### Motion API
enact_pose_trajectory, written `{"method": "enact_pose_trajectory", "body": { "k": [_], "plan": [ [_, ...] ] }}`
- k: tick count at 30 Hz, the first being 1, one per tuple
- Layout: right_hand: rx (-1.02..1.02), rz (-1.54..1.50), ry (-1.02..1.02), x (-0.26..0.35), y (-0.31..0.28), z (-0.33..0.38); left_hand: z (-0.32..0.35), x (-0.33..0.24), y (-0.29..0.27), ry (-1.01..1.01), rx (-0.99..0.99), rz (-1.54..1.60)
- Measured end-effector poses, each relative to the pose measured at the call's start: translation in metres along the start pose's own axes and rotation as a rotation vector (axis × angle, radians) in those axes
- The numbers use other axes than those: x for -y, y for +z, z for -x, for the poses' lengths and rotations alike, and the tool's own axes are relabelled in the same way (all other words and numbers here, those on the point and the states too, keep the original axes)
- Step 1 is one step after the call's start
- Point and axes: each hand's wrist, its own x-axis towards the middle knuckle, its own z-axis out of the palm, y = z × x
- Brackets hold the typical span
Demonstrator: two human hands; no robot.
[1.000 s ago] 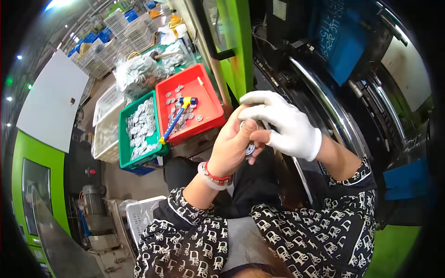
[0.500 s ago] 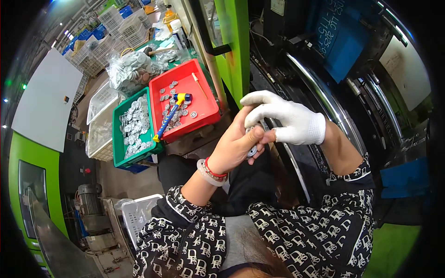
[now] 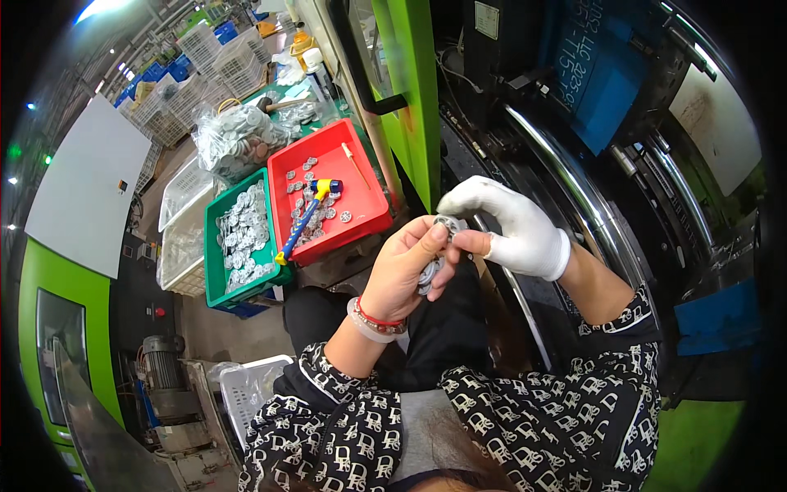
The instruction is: Remove plastic components from an injection molding machine, inspect them, and place them into sorting trays.
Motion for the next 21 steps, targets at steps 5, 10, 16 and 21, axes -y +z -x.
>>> {"method": "enact_pose_trajectory", "body": {
  "k": [5,10,16,21],
  "plan": [
    [0.095,-0.105,-0.037,-0.006,-0.003,-0.001,0.001,-0.003,-0.002,-0.147,0.064,0.034],
    [0.026,-0.075,0.127,-0.002,-0.022,0.010,-0.008,0.015,-0.012,-0.162,0.030,0.093],
    [-0.951,0.345,-0.258,-0.018,-0.194,0.056,0.021,0.064,-0.126,-0.224,-0.334,0.269],
    [-1.393,0.376,-0.007,-0.079,-0.319,0.127,0.103,0.151,-0.236,-0.468,-0.801,0.609]
  ]
}}
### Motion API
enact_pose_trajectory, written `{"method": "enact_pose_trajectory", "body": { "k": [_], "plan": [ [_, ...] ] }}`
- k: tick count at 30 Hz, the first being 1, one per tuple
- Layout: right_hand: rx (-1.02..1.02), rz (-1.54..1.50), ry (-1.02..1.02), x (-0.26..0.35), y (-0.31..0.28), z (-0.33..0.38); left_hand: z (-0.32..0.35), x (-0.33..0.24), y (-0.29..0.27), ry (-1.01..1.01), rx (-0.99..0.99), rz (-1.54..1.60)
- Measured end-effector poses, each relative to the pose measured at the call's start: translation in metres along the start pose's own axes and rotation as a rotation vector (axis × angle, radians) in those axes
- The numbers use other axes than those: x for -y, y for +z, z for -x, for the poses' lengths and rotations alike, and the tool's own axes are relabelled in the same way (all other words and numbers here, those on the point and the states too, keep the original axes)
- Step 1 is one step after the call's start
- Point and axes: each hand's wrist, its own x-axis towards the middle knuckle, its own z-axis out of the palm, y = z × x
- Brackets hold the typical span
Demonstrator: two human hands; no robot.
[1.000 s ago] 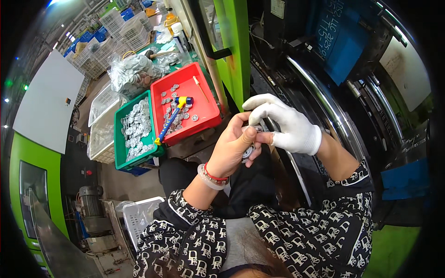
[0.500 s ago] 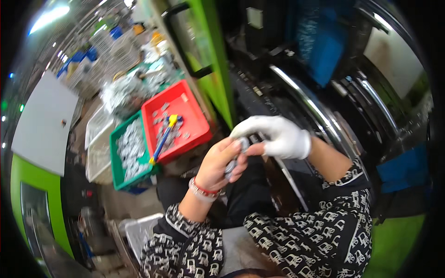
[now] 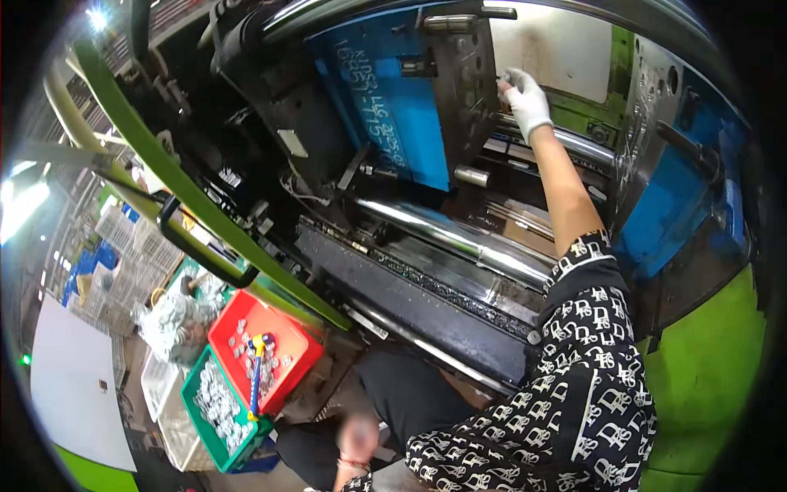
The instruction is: Remove plastic components from an injection molding machine, inspect them, and place them into sorting trays.
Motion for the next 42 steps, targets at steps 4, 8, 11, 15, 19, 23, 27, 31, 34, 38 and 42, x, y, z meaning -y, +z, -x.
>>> {"method": "enact_pose_trajectory", "body": {
  "k": [4,8,11,15,19,23,27,31,34,38,42],
  "plan": [
    [0.090,0.286,0.183,-0.045,-0.016,-0.016,-0.026,0.023,-0.067,0.015,-0.107,-0.469],
    [0.091,0.222,0.164,-0.066,-0.002,-0.024,-0.035,0.018,-0.069,0.026,-0.022,-0.635],
    [0.077,0.196,0.227,-0.074,0.004,-0.029,-0.032,0.016,-0.061,0.021,-0.140,-0.685],
    [0.048,0.320,0.162,-0.076,0.006,-0.033,-0.027,0.021,-0.057,0.139,-0.014,-0.803],
    [0.002,0.489,0.134,-0.072,0.003,-0.033,-0.032,0.023,-0.062,0.078,-0.078,-0.741],
    [0.039,0.489,0.168,-0.065,0.003,-0.033,-0.038,0.019,-0.070,0.088,-0.067,-0.737],
    [0.029,0.593,0.082,-0.057,0.008,-0.032,-0.037,0.020,-0.068,0.100,-0.095,-0.716],
    [-0.007,0.683,0.073,-0.052,0.014,-0.032,-0.032,0.024,-0.059,0.104,-0.088,-0.733],
    [-0.005,0.713,0.107,-0.053,0.014,-0.034,-0.028,0.026,-0.056,0.118,-0.076,-0.744],
    [-0.009,0.740,0.153,-0.056,0.013,-0.038,-0.025,0.027,-0.055,0.101,-0.093,-0.734],
    [-0.010,0.732,0.185,-0.054,0.016,-0.039,-0.025,0.029,-0.053,0.116,-0.072,-0.744]
  ]
}}
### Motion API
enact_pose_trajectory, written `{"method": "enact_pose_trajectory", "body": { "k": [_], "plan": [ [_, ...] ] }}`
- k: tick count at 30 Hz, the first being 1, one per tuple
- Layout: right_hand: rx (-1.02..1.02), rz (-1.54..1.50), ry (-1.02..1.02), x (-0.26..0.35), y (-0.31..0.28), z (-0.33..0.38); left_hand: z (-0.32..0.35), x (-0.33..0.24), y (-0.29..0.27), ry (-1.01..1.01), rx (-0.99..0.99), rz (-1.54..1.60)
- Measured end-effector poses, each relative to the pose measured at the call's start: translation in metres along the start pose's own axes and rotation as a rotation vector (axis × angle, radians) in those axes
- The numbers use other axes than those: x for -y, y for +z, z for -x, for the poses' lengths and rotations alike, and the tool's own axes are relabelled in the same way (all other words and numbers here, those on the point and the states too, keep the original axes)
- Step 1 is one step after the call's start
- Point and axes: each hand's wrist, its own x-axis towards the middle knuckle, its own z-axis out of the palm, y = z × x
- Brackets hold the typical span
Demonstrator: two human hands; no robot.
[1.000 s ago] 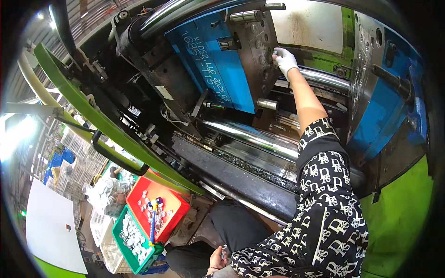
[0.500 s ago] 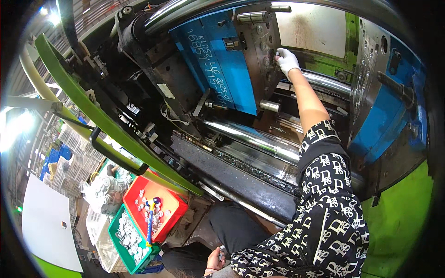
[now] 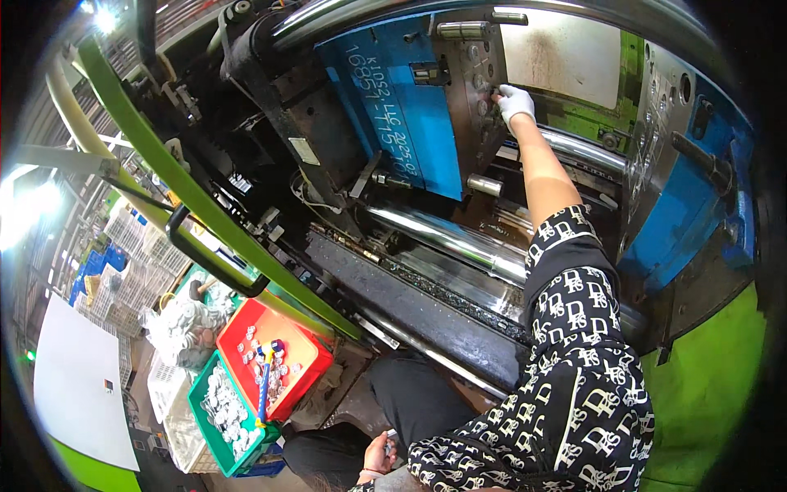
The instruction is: Remove plastic components from an injection molding machine, inspect them, and place them into sorting trays.
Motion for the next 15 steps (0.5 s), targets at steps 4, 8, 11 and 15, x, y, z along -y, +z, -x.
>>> {"method": "enact_pose_trajectory", "body": {
  "k": [4,8,11,15],
  "plan": [
    [-0.088,-0.038,0.060,0.006,0.007,0.005,0.003,-0.004,0.000,0.003,0.038,-0.027],
    [-0.121,-0.108,0.138,0.005,0.021,0.013,0.005,-0.008,-0.006,0.023,-0.002,-0.065],
    [-0.054,0.015,0.033,-0.001,0.021,0.016,0.002,-0.004,-0.006,-0.042,0.059,-0.015],
    [0.083,0.212,-0.155,-0.001,-0.013,0.023,0.003,-0.002,-0.001,0.056,0.028,-0.032]
  ]
}}
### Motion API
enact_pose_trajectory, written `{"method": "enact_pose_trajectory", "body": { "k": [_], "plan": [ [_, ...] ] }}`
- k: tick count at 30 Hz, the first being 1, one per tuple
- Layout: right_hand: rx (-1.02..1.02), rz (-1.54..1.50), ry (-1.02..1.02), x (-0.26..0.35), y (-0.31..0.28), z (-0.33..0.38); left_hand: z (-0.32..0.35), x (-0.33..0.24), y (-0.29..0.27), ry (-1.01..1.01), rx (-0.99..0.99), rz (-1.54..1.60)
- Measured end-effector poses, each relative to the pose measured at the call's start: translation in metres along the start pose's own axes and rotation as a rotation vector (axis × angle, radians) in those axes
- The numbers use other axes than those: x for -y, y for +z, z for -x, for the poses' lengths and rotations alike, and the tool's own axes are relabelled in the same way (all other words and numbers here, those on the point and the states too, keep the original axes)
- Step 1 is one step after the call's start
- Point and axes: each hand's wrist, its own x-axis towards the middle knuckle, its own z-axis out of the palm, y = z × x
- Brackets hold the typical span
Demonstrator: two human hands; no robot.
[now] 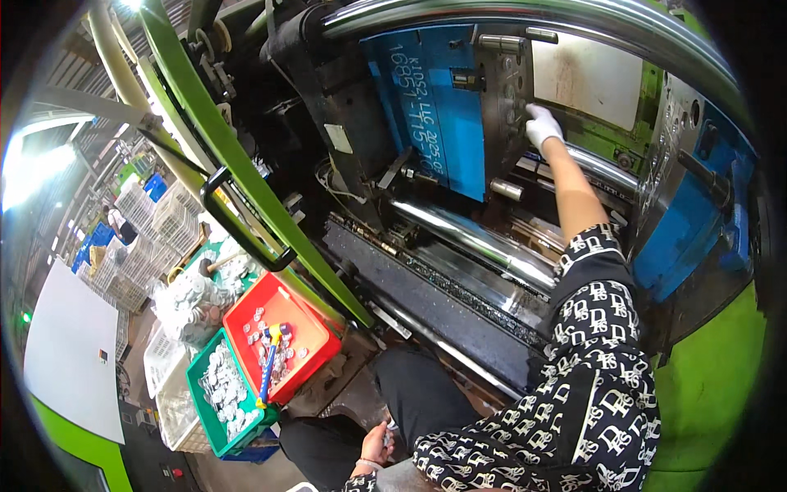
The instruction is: Remove plastic components from an injection molding machine, inspect them, and place them into sorting trays.
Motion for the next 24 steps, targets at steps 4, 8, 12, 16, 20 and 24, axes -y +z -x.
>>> {"method": "enact_pose_trajectory", "body": {
  "k": [4,8,12,16,20,24],
  "plan": [
    [-0.401,-0.155,-0.063,0.042,-0.042,0.032,0.021,-0.028,0.011,-0.004,0.073,0.275],
    [-0.324,-0.541,-0.654,0.143,-0.054,0.113,0.055,-0.095,0.046,0.036,0.438,0.626],
    [0.422,-0.584,-1.334,0.233,-0.058,0.224,0.093,-0.159,0.109,0.178,0.650,0.672],
    [0.921,-0.713,-1.453,0.272,-0.048,0.314,0.113,-0.189,0.152,0.245,0.842,0.718],
    [0.922,-0.582,-1.532,0.276,-0.035,0.344,0.116,-0.188,0.155,0.237,0.947,0.801],
    [0.963,-0.438,-1.566,0.268,-0.027,0.348,0.111,-0.180,0.151,0.209,0.935,0.826]
  ]
}}
